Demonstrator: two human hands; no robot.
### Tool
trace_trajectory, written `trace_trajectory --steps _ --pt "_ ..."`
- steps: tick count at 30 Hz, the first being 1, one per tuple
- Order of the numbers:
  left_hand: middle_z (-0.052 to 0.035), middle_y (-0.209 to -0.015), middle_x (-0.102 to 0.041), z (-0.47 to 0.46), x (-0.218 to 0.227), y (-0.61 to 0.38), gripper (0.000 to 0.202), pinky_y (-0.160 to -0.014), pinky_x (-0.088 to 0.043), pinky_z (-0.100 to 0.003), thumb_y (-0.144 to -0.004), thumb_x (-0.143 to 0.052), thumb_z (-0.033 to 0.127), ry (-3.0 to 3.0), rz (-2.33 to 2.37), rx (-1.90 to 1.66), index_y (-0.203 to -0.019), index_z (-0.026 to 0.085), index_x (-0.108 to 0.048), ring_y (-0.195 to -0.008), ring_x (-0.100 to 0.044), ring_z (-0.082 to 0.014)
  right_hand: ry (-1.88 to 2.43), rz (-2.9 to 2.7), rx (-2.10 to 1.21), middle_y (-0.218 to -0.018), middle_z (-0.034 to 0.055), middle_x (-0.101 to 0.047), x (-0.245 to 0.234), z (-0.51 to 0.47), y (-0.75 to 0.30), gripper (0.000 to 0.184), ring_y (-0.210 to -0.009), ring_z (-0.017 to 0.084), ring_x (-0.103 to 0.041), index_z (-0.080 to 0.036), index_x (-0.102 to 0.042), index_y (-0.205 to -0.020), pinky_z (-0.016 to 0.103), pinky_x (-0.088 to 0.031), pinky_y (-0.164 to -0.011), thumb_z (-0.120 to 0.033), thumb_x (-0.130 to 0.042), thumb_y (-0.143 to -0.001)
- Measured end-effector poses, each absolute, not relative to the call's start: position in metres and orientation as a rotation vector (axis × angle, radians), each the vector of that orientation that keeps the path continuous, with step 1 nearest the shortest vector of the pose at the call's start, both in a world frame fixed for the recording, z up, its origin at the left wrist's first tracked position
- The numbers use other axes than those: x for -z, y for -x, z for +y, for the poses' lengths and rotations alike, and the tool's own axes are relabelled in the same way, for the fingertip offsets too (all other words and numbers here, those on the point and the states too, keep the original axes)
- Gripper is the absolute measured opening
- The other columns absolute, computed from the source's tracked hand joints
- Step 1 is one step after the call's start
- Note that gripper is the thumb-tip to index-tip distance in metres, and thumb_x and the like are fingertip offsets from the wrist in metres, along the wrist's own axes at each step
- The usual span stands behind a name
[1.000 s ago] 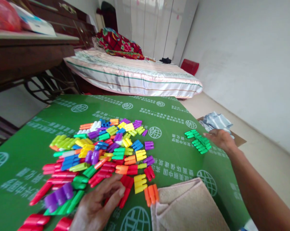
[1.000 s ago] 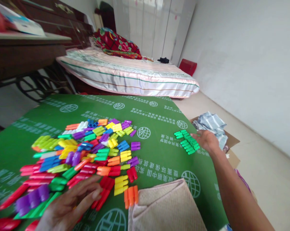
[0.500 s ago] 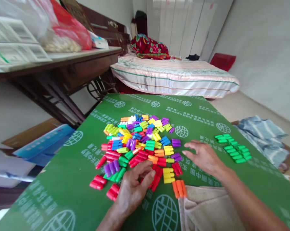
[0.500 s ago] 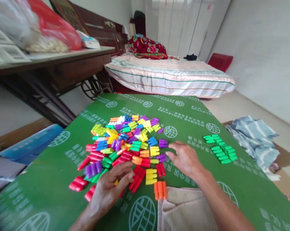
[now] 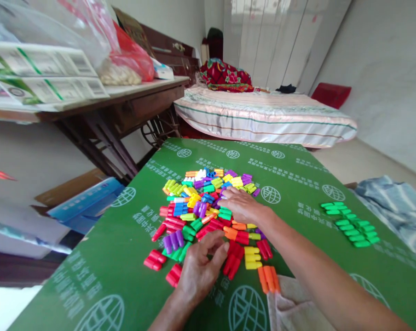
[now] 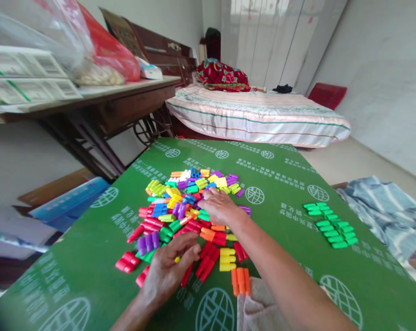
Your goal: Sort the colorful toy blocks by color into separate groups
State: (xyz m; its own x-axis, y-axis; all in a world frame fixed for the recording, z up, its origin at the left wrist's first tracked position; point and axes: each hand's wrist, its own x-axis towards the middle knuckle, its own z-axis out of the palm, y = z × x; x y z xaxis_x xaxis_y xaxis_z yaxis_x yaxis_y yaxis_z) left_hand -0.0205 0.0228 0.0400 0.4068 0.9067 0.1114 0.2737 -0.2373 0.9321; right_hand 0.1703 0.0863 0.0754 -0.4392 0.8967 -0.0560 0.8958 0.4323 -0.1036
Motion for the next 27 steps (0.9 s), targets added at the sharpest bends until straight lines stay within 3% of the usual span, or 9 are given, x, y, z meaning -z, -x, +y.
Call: trace_trajectory --steps 7,15,22,27 --pt "-0.0013 -0.081 -0.074 0.031 -0.032 0.022 0.034 -0.059 -0.058 -0.022 -0.079 -0.063 0.045 -1.778 1.044 -0.867 -0.101 0.019 -0.067 -0.065 -0.07 -0.017 1.694 -2.657 -0.069 -0.108 0.0092 -0.059 -0.08 0.088 -0.177 0.02 -0.108 0.025 -0.048 -0.018 -0.07 -0.093 0.036 -0.043 -0.089 -0.02 -0.062 -0.076" --pt "-0.0032 -0.088 -0.075 0.036 -0.035 0.024 0.038 -0.059 -0.059 -0.022 -0.076 -0.066 0.05 -1.765 1.063 -0.863 -0.098 0.019 -0.069 -0.067 -0.071 -0.0188 1.747 -2.459 -0.173 -0.1 0.0102 -0.062 -0.081 0.053 -0.189 0.033 -0.101 0.024 -0.052 -0.015 -0.07 -0.091 0.036 -0.043 -0.087 -0.044 -0.071 -0.076" --pt "-0.0021 -0.084 -0.074 0.031 -0.031 0.023 0.035 -0.06 -0.057 -0.022 -0.081 -0.062 0.044 -1.85 1.025 -0.843 -0.104 0.019 -0.066 -0.068 -0.07 -0.0167 1.988 -2.157 -0.256 -0.119 0.0127 -0.06 -0.066 -0.004 -0.222 0.032 -0.117 0.027 -0.049 -0.015 -0.067 -0.102 0.041 -0.04 -0.098 -0.035 -0.069 -0.078" --pt "-0.0019 -0.081 -0.071 0.016 -0.041 0.016 0.023 -0.061 -0.052 -0.021 -0.088 -0.053 0.036 -2.005 0.929 -0.77 -0.098 0.019 -0.064 -0.069 -0.066 -0.0141 2.078 -2.041 -0.218 -0.124 0.0133 -0.061 -0.037 -0.041 -0.239 0.03 -0.121 0.029 -0.051 -0.017 -0.069 -0.104 0.045 -0.041 -0.102 -0.03 -0.069 -0.076"
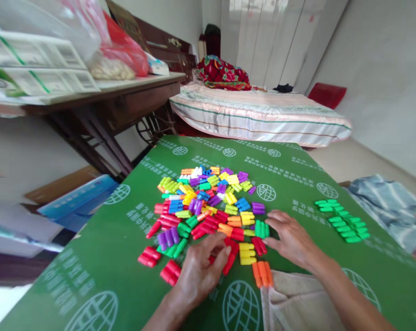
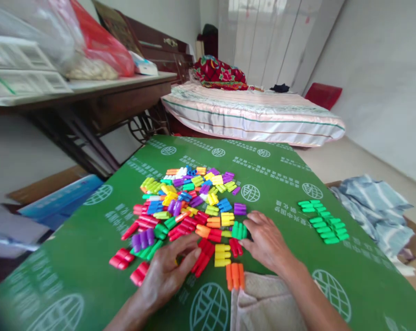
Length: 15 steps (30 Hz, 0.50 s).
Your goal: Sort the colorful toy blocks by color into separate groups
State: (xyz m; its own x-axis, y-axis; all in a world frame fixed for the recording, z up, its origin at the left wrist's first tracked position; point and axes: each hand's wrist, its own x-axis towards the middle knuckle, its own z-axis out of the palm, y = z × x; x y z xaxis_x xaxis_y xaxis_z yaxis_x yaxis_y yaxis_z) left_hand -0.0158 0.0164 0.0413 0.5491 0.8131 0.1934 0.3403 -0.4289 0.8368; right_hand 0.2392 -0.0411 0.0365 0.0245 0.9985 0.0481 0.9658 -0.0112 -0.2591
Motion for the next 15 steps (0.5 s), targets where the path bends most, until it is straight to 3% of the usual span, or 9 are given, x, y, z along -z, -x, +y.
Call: trace_trajectory --steps 9,15 --pt "-0.0016 -0.074 -0.063 -0.004 -0.048 0.012 0.015 -0.057 -0.04 -0.023 -0.09 -0.047 0.023 -2.344 0.71 -0.576 -0.098 0.018 -0.058 -0.065 -0.058 -0.013 2.018 -1.969 -0.015 -0.119 0.0135 -0.065 0.013 -0.083 -0.26 0.034 -0.114 0.03 -0.058 -0.019 -0.068 -0.107 0.047 -0.048 -0.099 -0.035 -0.062 -0.078" --pt "-0.0023 -0.075 -0.064 0.003 -0.042 0.016 0.018 -0.057 -0.042 -0.023 -0.092 -0.045 0.025 -2.41 0.813 -0.722 -0.101 0.018 -0.058 -0.064 -0.058 -0.0129 2.004 -1.972 0.105 -0.115 0.0128 -0.067 0.025 -0.091 -0.27 0.038 -0.108 0.028 -0.062 -0.016 -0.067 -0.107 0.045 -0.051 -0.095 -0.044 -0.055 -0.084"
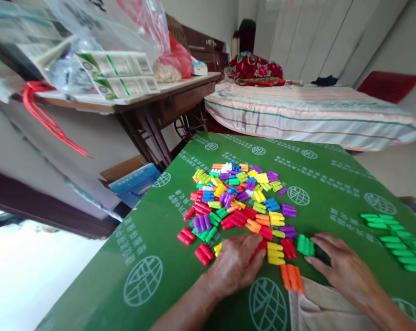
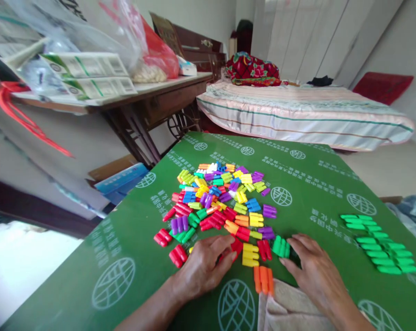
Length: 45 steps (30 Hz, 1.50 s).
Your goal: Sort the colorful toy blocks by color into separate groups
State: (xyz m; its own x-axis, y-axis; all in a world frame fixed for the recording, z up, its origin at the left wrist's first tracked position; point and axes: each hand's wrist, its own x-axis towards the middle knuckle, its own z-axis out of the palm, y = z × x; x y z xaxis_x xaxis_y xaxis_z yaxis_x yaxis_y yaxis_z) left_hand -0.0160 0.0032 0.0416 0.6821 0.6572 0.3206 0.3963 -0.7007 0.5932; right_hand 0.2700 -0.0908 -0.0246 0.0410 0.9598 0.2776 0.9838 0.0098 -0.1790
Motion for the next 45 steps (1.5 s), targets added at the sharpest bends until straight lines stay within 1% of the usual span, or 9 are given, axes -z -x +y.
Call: trace_trajectory --steps 4,7,17,25,28,32,37,41,45 --pt "-0.0091 -0.096 -0.068 0.026 -0.036 0.027 0.025 -0.077 -0.051 -0.031 -0.092 -0.043 0.022 -2.469 1.322 -0.939 -0.111 0.014 -0.058 -0.087 -0.064 -0.0195 1.994 -1.986 0.157 -0.111 0.0124 -0.068 0.028 -0.091 -0.273 0.039 -0.103 0.027 -0.064 -0.016 -0.068 -0.105 0.043 -0.053 -0.092 -0.046 -0.053 -0.085" --pt "-0.0108 -0.113 -0.066 0.044 -0.037 0.036 0.026 -0.089 -0.049 -0.04 -0.089 -0.047 0.018 -2.531 1.645 -0.688 -0.111 0.013 -0.06 -0.103 -0.06 -0.0258 1.997 -1.991 0.161 -0.111 0.0126 -0.067 0.028 -0.09 -0.271 0.039 -0.102 0.026 -0.064 -0.015 -0.068 -0.105 0.041 -0.053 -0.091 -0.046 -0.051 -0.087" --pt "-0.0118 -0.1 -0.067 0.054 -0.046 0.031 0.021 -0.092 -0.042 -0.051 -0.084 -0.05 0.015 -2.492 1.83 -0.383 -0.099 0.013 -0.064 -0.099 -0.057 -0.0317 2.029 -1.958 0.2 -0.109 0.013 -0.068 0.028 -0.089 -0.264 0.042 -0.101 0.027 -0.065 -0.015 -0.068 -0.104 0.042 -0.054 -0.09 -0.047 -0.046 -0.088" --pt "-0.0077 -0.104 -0.069 0.064 -0.05 0.032 0.021 -0.101 -0.038 -0.051 -0.082 -0.059 0.022 -2.427 1.798 -0.347 -0.102 0.018 -0.066 -0.106 -0.057 -0.0301 2.088 -1.938 0.151 -0.113 0.0137 -0.067 0.033 -0.09 -0.263 0.045 -0.104 0.027 -0.063 -0.014 -0.067 -0.107 0.042 -0.053 -0.093 -0.048 -0.045 -0.089" --pt "-0.008 -0.104 -0.069 0.065 -0.048 0.033 0.024 -0.098 -0.041 -0.046 -0.08 -0.063 0.019 -2.418 1.804 -0.372 -0.104 0.016 -0.065 -0.104 -0.058 -0.0294 2.111 -1.92 0.126 -0.115 0.0138 -0.067 0.033 -0.09 -0.262 0.045 -0.105 0.027 -0.063 -0.014 -0.067 -0.108 0.042 -0.052 -0.094 -0.048 -0.045 -0.088" --pt "-0.0094 -0.105 -0.068 0.061 -0.044 0.036 0.038 -0.091 -0.047 -0.038 -0.079 -0.062 0.016 -2.393 1.838 -0.424 -0.117 0.014 -0.058 -0.103 -0.06 -0.0275 2.151 -1.897 0.114 -0.117 0.0143 -0.066 0.033 -0.09 -0.259 0.046 -0.107 0.027 -0.063 -0.014 -0.067 -0.109 0.043 -0.051 -0.096 -0.048 -0.045 -0.088" --pt "-0.0103 -0.115 -0.065 0.056 -0.038 0.04 0.045 -0.072 -0.053 -0.033 -0.083 -0.056 0.017 -2.288 1.882 -0.606 -0.127 0.016 -0.05 -0.094 -0.066 -0.0242 2.213 -1.856 0.069 -0.118 0.0141 -0.066 0.032 -0.089 -0.257 0.046 -0.108 0.027 -0.062 -0.015 -0.067 -0.11 0.042 -0.051 -0.095 -0.047 -0.045 -0.087" --pt "-0.0064 -0.104 -0.066 0.053 -0.036 0.04 0.033 -0.076 -0.054 -0.031 -0.078 -0.06 0.019 -2.104 1.605 -0.989 -0.111 0.019 -0.06 -0.091 -0.065 -0.0203 2.204 -1.792 0.097 -0.115 0.0136 -0.066 0.02 -0.087 -0.248 0.042 -0.106 0.029 -0.062 -0.016 -0.067 -0.109 0.044 -0.051 -0.093 -0.046 -0.047 -0.086" --pt "-0.0032 -0.088 -0.068 0.044 -0.038 0.029 0.028 -0.072 -0.054 -0.03 -0.069 -0.071 0.029 -1.741 1.366 -1.083 -0.094 0.019 -0.066 -0.081 -0.064 -0.0187 2.037 -1.764 0.151 -0.114 0.0133 -0.066 -0.006 -0.08 -0.217 0.038 -0.106 0.028 -0.061 -0.017 -0.065 -0.112 0.044 -0.051 -0.093 -0.042 -0.049 -0.088"
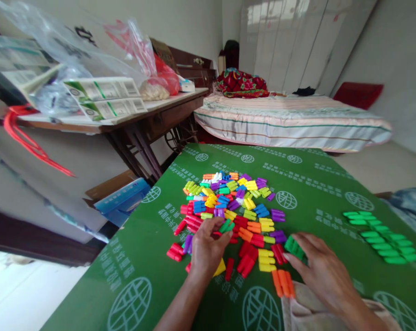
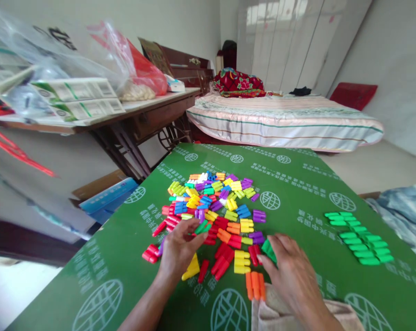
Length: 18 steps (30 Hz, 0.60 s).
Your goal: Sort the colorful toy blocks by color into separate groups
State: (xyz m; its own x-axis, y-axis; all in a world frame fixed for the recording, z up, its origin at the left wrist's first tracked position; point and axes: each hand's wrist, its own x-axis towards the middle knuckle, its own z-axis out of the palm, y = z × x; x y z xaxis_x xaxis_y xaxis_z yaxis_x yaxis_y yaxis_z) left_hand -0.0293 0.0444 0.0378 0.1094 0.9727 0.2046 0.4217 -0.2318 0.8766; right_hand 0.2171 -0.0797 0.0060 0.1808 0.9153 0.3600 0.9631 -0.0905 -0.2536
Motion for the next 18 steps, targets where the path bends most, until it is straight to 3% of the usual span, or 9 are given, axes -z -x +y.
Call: trace_trajectory --steps 4,8,14,18 --pt "-0.0016 -0.078 -0.067 0.029 -0.042 0.013 0.032 -0.062 -0.052 -0.024 -0.061 -0.079 0.031 -1.334 1.128 -1.026 -0.085 0.017 -0.065 -0.07 -0.062 -0.015 1.826 -1.75 0.157 -0.118 0.0118 -0.064 -0.032 -0.065 -0.168 0.035 -0.112 0.027 -0.058 -0.02 -0.061 -0.118 0.044 -0.048 -0.097 -0.035 -0.056 -0.087" --pt "0.0003 -0.074 -0.068 0.017 -0.053 0.002 0.036 -0.062 -0.052 -0.02 -0.053 -0.086 0.025 -1.029 0.977 -0.95 -0.079 0.016 -0.062 -0.068 -0.063 -0.0125 1.802 -1.76 0.105 -0.115 0.0126 -0.063 -0.048 -0.051 -0.128 0.034 -0.11 0.028 -0.056 -0.018 -0.059 -0.114 0.047 -0.046 -0.096 -0.03 -0.064 -0.083" --pt "0.0028 -0.066 -0.065 0.026 -0.055 -0.001 0.048 -0.055 -0.052 -0.017 -0.034 -0.092 0.025 -0.884 1.088 -0.96 -0.07 0.016 -0.062 -0.061 -0.06 -0.0115 1.913 -1.687 0.058 -0.101 0.0097 -0.061 -0.048 -0.036 -0.112 0.033 -0.097 0.028 -0.055 -0.018 -0.057 -0.111 0.048 -0.047 -0.088 -0.034 -0.063 -0.082" --pt "0.0041 -0.066 -0.064 0.03 -0.049 0.0 0.044 -0.051 -0.05 -0.014 -0.034 -0.092 0.024 -0.932 1.111 -0.924 -0.067 0.017 -0.064 -0.061 -0.058 -0.0102 1.889 -1.674 0.071 -0.102 0.0098 -0.061 -0.043 -0.033 -0.116 0.035 -0.097 0.028 -0.054 -0.019 -0.055 -0.11 0.048 -0.046 -0.088 -0.036 -0.063 -0.081"
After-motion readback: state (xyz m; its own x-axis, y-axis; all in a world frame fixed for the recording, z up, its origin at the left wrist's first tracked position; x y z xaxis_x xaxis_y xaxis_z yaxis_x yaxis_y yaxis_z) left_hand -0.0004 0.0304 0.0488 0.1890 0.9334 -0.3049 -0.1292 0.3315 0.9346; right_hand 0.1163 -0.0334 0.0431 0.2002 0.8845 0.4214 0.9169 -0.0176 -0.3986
